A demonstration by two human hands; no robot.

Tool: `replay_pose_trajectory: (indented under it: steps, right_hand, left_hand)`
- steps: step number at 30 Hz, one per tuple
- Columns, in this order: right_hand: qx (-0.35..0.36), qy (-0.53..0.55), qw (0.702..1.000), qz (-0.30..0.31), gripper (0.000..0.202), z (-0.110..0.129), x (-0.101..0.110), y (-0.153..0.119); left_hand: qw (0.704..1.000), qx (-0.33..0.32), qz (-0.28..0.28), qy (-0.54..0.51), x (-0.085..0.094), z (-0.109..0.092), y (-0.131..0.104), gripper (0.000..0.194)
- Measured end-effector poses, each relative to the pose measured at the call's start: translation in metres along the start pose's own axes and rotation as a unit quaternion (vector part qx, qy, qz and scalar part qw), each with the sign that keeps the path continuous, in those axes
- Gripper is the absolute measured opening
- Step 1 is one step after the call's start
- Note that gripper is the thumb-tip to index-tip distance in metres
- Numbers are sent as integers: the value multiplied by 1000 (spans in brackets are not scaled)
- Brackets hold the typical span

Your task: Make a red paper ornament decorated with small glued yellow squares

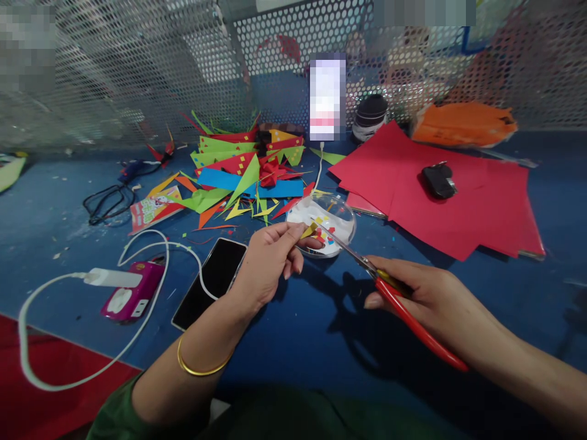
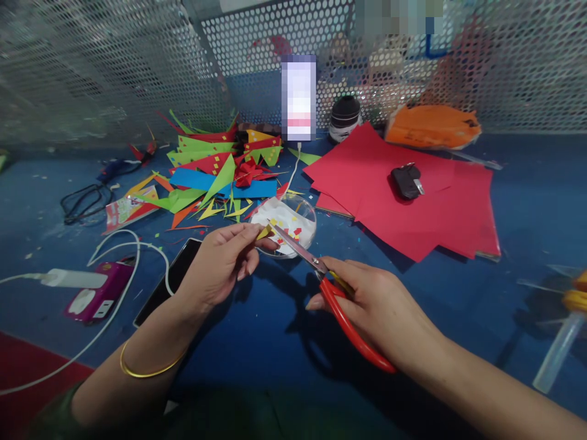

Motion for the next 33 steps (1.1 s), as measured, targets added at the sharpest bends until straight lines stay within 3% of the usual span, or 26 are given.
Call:
replay_pose_trajectory:
  steps: [15,25,33]
  right_hand:
    - [-16,17,1000,10,33,-5,-1,1]
    - [0,-13,1000,4,63,-2,2,2]
    - [1,-18,1000,25,49,3,-1,0]
  left_hand:
    - [1000,-2,-5,28,1,-1,0,14]
    - [999,-28,-27,-3,3,-5,1,13]
    - [1000,-22,-3,4,-1,-2,0,12]
Point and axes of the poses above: each hand's wrist, its own y-axis towards the middle knuckle, its own x-axis out of the back of the hand, z = x × y, the point moved 5 cm from there along y, towards the middle knuckle, and after that the axes turned 3 degrees about -x, right-handed, at the moved point
